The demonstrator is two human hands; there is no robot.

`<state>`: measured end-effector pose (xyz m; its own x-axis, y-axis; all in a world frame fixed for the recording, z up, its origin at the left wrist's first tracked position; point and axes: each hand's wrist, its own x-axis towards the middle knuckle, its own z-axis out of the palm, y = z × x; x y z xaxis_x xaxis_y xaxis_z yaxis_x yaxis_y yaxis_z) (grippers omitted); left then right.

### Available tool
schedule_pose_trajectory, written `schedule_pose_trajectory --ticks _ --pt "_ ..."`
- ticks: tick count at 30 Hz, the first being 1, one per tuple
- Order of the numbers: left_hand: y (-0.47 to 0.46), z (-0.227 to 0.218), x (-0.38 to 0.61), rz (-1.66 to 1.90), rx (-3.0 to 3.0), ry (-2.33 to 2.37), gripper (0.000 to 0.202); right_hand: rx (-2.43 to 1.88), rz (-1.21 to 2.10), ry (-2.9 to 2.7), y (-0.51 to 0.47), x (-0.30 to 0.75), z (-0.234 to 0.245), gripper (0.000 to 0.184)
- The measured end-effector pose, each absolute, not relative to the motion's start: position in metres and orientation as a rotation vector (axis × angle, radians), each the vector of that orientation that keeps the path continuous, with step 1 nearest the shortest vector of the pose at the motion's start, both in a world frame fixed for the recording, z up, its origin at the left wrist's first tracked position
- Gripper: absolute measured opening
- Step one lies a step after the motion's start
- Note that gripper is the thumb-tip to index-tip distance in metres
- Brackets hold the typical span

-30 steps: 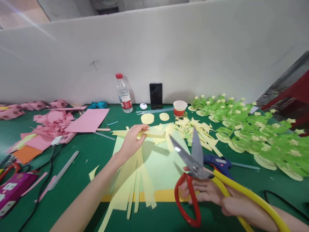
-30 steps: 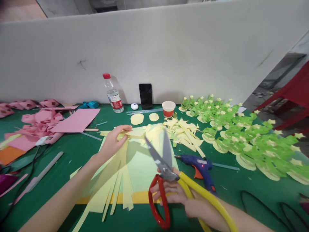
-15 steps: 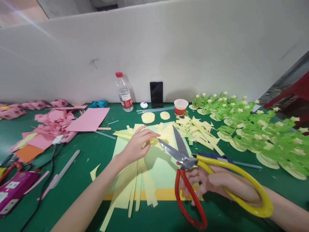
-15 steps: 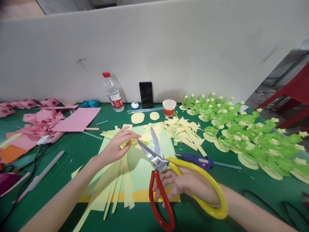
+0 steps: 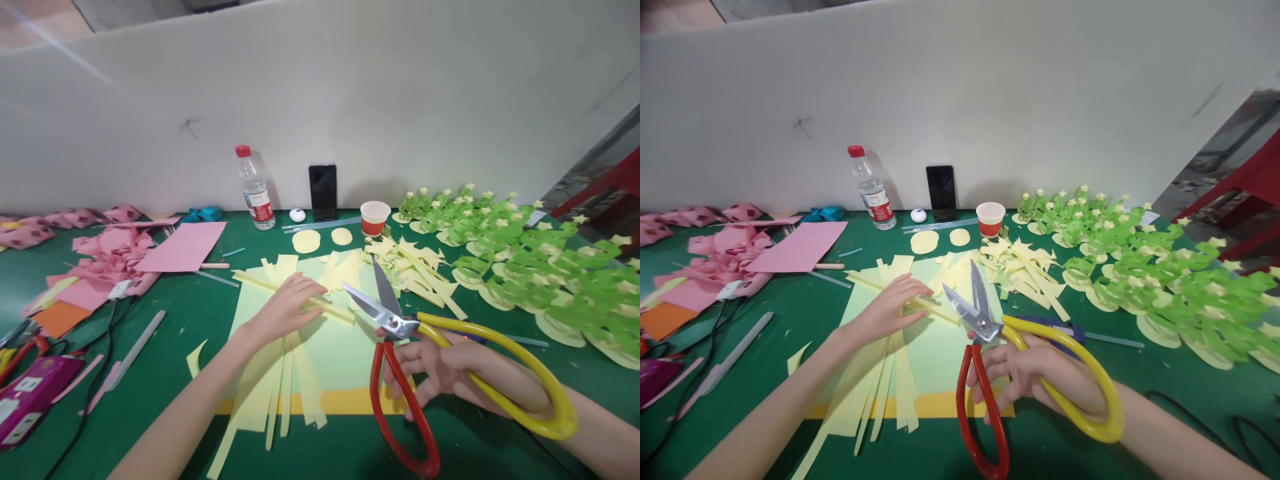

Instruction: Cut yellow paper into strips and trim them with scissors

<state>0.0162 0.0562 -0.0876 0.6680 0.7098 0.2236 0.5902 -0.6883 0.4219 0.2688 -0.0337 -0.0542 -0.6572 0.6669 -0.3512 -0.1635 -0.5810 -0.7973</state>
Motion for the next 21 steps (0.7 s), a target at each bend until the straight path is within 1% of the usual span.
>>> schedule_pose_trajectory --ticks 3,6,9,12,16,18,21 --pt "0.059 -0.099 0.024 0.540 2.545 1.059 0.007 -0.884 2.313 -1.048 -0.034 0.270 -0.050 0.029" --pt "0.060 -0.101 0.025 0.608 2.475 1.134 0.010 -0.878 2.366 -1.095 -0.037 0.274 -0.047 0.022" --pt "0.058 -0.093 0.021 0.679 2.396 1.190 0.012 -0.925 2.356 -1.127 -0.038 0.277 -0.047 0.015" --pt "0.055 -0.082 0.019 0.706 2.362 1.183 0.016 -0.948 2.346 -1.124 -0.038 0.276 -0.049 0.017" --pt "0.046 -0.072 0.023 0.694 2.386 1.107 0.015 -0.947 2.346 -1.122 -0.036 0.273 -0.050 0.018" --pt "0.041 -0.069 0.027 0.666 2.420 1.055 0.015 -0.934 2.343 -1.112 -0.036 0.273 -0.050 0.022" --pt "0.034 -0.066 0.033 0.616 2.483 0.969 0.024 -0.910 2.353 -1.095 -0.037 0.272 -0.050 0.026"
